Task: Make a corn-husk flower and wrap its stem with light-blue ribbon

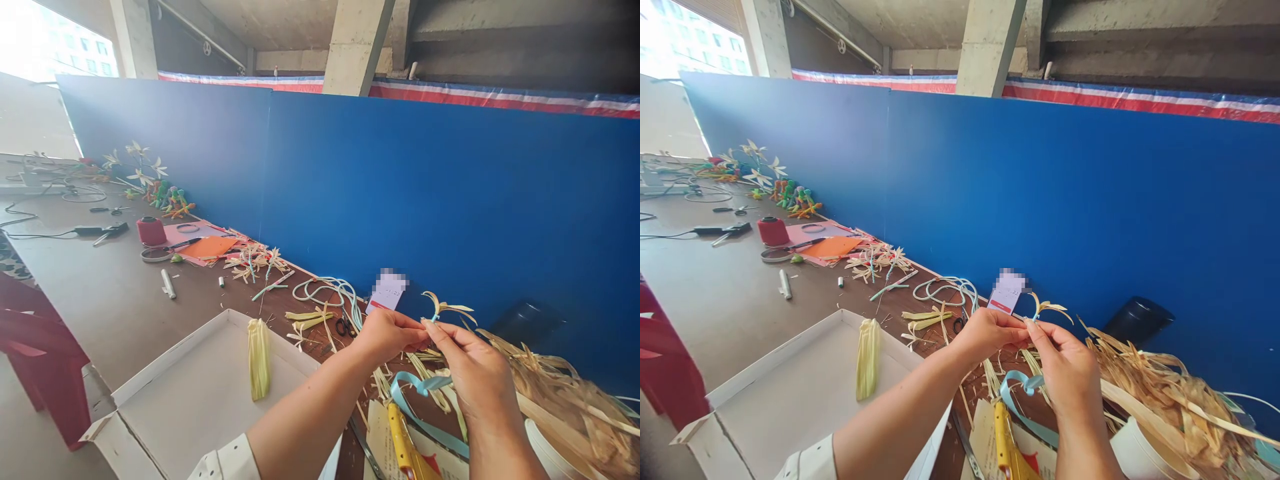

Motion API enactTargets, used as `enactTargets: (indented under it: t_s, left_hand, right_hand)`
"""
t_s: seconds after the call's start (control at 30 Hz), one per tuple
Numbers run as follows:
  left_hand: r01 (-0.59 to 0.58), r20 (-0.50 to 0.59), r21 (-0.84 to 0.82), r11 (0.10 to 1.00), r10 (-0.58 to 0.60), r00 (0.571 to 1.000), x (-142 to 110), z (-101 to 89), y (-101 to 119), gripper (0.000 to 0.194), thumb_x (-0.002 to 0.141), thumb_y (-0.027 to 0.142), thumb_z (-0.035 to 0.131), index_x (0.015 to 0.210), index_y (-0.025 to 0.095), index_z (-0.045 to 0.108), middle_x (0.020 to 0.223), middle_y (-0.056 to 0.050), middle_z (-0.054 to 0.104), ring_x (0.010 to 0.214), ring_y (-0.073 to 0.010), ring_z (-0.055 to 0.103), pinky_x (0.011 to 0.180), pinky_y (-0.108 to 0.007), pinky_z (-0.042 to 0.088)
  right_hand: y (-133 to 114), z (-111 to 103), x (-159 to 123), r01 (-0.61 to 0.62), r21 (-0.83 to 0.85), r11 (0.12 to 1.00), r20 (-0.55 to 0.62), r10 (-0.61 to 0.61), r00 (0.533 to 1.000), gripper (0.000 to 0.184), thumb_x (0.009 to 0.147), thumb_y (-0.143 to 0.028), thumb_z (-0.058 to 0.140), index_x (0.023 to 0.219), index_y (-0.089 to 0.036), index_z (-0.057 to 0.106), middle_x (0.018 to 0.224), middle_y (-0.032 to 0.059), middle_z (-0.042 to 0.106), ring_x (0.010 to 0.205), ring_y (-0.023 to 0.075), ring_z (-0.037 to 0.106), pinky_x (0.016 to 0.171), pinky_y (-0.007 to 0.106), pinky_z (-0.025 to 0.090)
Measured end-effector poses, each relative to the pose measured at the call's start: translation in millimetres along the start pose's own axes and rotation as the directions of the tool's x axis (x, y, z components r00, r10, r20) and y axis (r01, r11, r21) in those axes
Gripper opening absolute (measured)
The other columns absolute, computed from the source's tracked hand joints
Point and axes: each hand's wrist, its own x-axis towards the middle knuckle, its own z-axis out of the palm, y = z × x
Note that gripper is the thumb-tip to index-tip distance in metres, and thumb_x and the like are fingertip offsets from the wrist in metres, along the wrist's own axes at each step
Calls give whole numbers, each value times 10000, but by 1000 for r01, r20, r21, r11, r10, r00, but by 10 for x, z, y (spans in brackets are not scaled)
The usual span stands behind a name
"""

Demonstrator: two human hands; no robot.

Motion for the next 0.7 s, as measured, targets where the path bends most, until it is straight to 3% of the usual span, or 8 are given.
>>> enactTargets:
  t_s: [0.2,0.43,0.57,0.7]
  left_hand:
    - [0,-18,-6,1000,0,1000,15,7,-27,263,641,297,718,826,110,717,664,-30,626,592,-82,540,676,-250,474]
    - [-4,-192,297,955,63,979,-70,60,30,216,678,291,627,799,134,712,600,-3,588,515,-76,451,512,-200,374]
    - [-61,-225,350,935,147,963,-85,73,42,213,691,288,585,796,147,705,642,-7,612,543,-82,466,510,-197,354]
    - [-72,-248,430,900,195,949,-77,85,9,235,721,318,553,813,167,707,693,-13,648,576,-97,502,541,-209,379]
  right_hand:
    - [-10,19,-18,-25,117,993,51,19,999,492,681,-530,681,1044,-199,704,848,74,720,770,262,668,704,352,521]
    - [-2,31,6,47,68,997,38,-50,998,420,703,-526,658,968,-208,727,899,73,717,905,283,645,843,399,477]
    - [43,39,23,46,125,991,65,-55,996,464,737,-534,612,1041,-196,704,935,78,710,865,264,648,792,377,490]
    - [-16,27,12,45,29,999,14,-45,999,447,710,-551,618,975,-208,726,889,68,716,856,268,646,781,363,482]
